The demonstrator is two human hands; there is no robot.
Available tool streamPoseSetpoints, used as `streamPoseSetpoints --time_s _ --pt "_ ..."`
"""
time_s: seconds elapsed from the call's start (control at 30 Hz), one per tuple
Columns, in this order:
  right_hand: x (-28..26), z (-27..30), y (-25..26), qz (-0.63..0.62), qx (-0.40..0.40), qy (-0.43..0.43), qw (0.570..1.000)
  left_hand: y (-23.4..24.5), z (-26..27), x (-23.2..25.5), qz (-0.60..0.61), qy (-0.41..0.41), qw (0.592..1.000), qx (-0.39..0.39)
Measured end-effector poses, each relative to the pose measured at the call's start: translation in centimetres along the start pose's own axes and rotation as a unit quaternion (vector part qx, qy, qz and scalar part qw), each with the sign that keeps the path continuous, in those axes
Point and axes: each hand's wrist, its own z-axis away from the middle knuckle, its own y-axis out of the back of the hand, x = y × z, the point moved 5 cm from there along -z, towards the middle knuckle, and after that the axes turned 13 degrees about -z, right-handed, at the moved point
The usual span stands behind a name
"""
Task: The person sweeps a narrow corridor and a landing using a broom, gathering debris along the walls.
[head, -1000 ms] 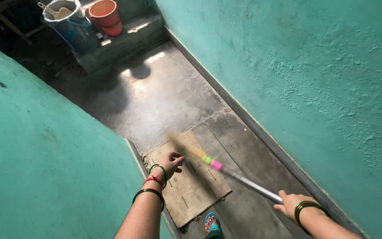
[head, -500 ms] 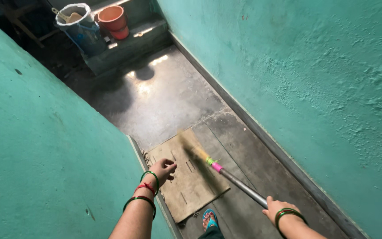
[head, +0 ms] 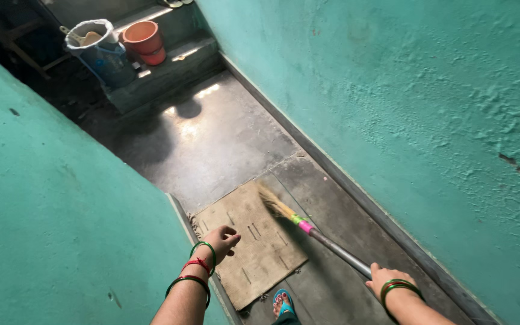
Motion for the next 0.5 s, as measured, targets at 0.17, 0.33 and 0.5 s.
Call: streamPoseSetpoints --time_s 0.17,0.33,0.5 --pt "2.3 4.0 2.9 0.086 -0.032 0.088 0.992 -1.3 -0.6 2.2 -0.010 -0.014 1.000 -0.011" --pt "4.8 2.5 3.1 0.129 -0.063 0.044 0.989 -2.9 -0.4 4.6 -0.019 -0.048 0.999 -0.008" --pt "8.7 1.3 0.4 0.019 0.017 -0.026 0.999 -5.0 -0.1 3.4 -0.023 -0.059 0.998 -0.007"
